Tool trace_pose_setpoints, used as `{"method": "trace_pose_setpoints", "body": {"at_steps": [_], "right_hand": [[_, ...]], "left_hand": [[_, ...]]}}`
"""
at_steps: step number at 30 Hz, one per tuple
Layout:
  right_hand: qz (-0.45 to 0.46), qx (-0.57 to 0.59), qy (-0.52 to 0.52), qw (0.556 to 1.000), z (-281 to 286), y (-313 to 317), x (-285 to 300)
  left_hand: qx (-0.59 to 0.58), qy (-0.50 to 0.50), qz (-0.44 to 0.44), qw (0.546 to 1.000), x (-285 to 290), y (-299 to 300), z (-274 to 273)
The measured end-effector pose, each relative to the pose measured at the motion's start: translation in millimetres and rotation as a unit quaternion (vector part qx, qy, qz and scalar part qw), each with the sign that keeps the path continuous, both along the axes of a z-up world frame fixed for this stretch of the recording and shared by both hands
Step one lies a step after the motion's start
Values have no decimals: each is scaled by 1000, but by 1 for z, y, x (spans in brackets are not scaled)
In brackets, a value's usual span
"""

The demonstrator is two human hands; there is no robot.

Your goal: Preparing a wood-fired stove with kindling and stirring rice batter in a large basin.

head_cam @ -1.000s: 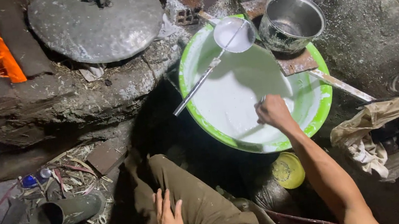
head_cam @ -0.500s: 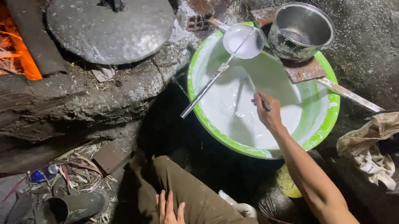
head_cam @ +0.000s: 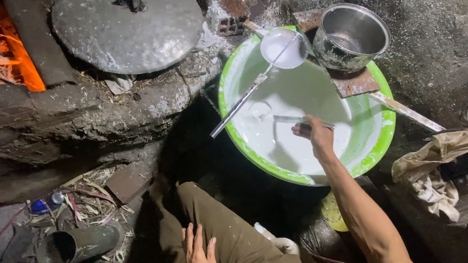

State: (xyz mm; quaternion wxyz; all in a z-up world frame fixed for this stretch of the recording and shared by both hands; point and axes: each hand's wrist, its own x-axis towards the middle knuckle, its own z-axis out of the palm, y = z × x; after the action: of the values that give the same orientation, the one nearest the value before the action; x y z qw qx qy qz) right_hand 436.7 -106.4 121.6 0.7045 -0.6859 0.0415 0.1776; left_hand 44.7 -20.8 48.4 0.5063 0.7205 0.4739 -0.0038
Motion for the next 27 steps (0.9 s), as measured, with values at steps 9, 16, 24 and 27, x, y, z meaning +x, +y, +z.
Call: {"method": "trace_pose_setpoints", "body": {"at_steps": [9,16,24,27], "right_hand": [[192,-160,-232,940,11,-32,-40],[417,-245,-548,682,-53,-3,19],[340,-404,-525,668,-102,4,94],[305,-437,-540,651,-104,-17,105]], "left_hand": [[19,-11,-7,1000,-4,-2,-9],[40,5,-10,999,-4,-2,-17],[138,-39,19,989,-14,-8,-59],[132,-36,11,990,-11,-8,-65]]}}
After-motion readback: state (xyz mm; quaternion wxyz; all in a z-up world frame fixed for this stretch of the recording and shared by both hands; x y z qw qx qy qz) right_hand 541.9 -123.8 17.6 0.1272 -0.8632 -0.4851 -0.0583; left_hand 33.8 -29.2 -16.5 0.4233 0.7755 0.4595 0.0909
